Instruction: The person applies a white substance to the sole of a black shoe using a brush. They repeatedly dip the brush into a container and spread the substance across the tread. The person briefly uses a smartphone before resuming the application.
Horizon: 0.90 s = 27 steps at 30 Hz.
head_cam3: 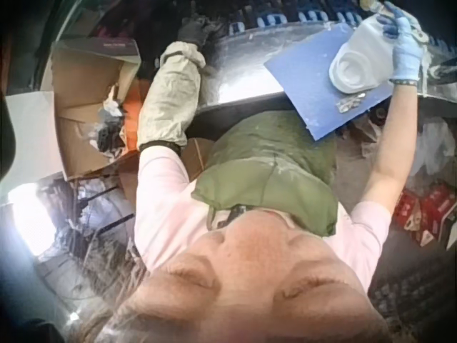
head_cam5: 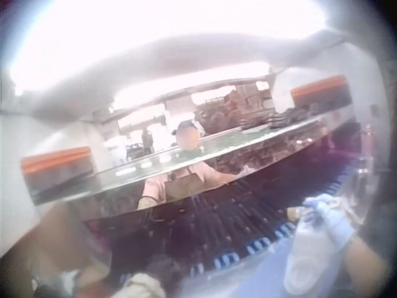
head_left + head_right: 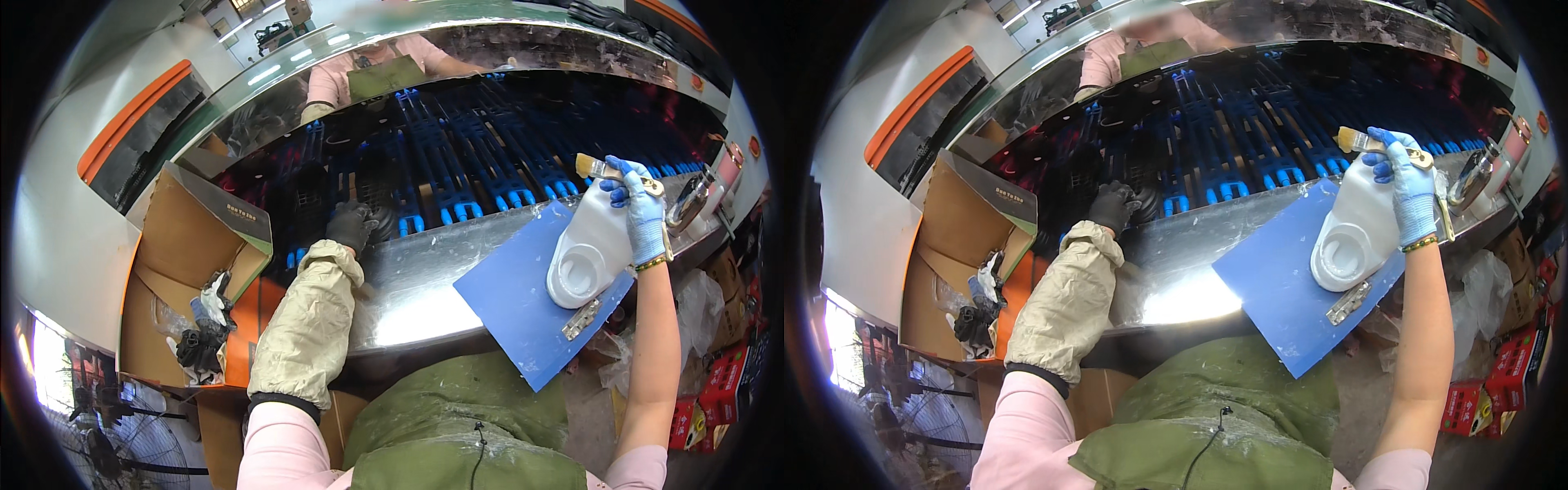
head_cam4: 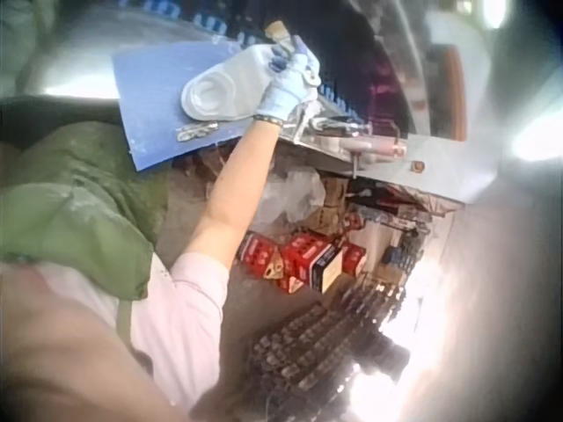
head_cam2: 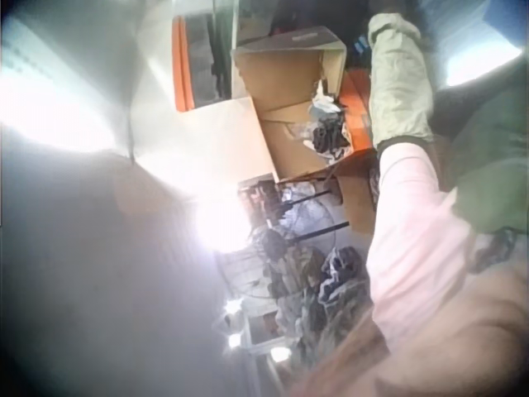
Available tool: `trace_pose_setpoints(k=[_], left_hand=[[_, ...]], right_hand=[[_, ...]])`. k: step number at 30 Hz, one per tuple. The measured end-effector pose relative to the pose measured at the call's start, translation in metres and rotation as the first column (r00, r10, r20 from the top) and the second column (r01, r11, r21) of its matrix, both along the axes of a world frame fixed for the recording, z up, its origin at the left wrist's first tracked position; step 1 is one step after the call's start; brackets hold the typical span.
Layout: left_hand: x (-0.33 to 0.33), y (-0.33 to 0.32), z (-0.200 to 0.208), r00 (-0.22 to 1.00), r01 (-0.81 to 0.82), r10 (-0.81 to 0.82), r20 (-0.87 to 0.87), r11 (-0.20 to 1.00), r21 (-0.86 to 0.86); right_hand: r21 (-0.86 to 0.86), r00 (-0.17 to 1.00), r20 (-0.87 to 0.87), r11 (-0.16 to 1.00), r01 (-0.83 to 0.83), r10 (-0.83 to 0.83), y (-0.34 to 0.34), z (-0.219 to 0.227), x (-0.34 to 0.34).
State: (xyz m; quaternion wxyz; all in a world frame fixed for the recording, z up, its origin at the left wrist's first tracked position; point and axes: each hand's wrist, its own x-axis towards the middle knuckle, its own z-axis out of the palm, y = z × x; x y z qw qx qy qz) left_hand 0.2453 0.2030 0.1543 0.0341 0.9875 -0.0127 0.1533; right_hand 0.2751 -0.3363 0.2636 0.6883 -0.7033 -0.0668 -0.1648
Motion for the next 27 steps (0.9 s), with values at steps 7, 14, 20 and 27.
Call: trace_pose_setpoints(k=[7, 14, 20, 27], left_hand=[[0.002, 0.09, -0.015, 0.959, -0.235, 0.261, 0.112, 0.951, -0.203], [0.003, 0.134, -0.019, 0.882, -0.468, 0.468, -0.052, 0.857, -0.214], [-0.001, 0.127, 0.005, 0.893, -0.121, 0.254, 0.373, 0.931, -0.344], [-0.134, -0.073, 0.042, 0.948, 0.218, 0.048, 0.315, 0.623, -0.751]], right_hand=[[-0.011, 1.0, 0.026, 1.0, 0.013, -0.012, -0.003, -0.004, -0.001], [0.016, 1.0, 0.011, 1.0, 0.006, -0.006, 0.001, 0.004, -0.007], [0.054, 0.999, 0.035, 0.998, -0.018, 0.016, 0.011, 0.003, -0.007], [0.016, 0.99, 0.128, 0.998, -0.062, 0.059, -0.006, -0.004, -0.001]])
